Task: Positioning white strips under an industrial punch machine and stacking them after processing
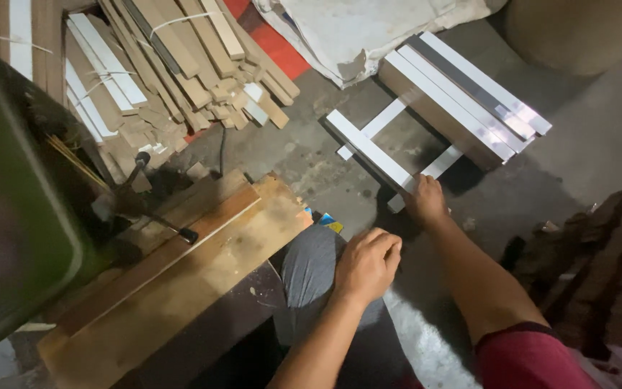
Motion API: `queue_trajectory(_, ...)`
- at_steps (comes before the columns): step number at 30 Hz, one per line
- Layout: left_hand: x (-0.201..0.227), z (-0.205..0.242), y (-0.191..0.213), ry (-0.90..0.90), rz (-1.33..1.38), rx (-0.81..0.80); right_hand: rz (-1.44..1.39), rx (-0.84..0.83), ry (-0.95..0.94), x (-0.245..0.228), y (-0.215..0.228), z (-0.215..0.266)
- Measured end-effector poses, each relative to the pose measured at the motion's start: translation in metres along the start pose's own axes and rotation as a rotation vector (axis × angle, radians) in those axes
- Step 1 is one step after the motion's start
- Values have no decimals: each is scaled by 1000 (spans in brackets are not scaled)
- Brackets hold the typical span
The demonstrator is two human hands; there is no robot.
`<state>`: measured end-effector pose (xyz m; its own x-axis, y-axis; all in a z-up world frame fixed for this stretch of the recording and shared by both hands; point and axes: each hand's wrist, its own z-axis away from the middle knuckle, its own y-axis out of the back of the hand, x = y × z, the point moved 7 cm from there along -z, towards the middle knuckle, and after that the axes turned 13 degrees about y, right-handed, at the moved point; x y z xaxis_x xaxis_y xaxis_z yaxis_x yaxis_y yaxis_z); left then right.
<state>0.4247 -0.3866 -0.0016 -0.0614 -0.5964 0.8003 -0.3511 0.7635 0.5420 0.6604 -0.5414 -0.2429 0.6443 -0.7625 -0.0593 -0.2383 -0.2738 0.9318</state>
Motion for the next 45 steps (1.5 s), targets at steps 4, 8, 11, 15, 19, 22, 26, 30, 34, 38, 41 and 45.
queue_trajectory(4,1,3,1,16,-36,34,21,-45,-90,10,-3,4)
queue_trajectory(8,5,0,7,34,-23,34,-230,-197,-218,-11,36,0)
queue_trajectory(11,21,-5,32,83,11,90,-700,-282,-554,-56,97,-6)
queue_trajectory(15,24,7,65,196,51,331,-1088,-101,-649,-136,195,-23)
queue_trajectory(19,-2,29,70,441,133,261,-1322,91,-788,-188,242,-22)
queue_trajectory(22,-13,48,106,514,118,232,-1565,273,-751,-212,235,-24)
queue_trajectory(26,-40,90,181,666,158,289,-1696,256,-694,-233,238,-35)
queue_trajectory(30,-54,132,272,794,21,458,-1725,309,-706,-218,212,-54)
queue_trajectory(34,-102,178,328,912,124,608,-1694,307,-595,-230,174,-71)
queue_trajectory(38,-125,222,350,995,224,910,-1514,287,-489,-292,202,-70)
queue_trajectory(41,-147,236,360,945,271,1134,-1432,263,-399,-322,203,-81)
queue_trajectory(45,-162,245,386,841,-27,1211,-1253,146,-304,-339,182,-92)
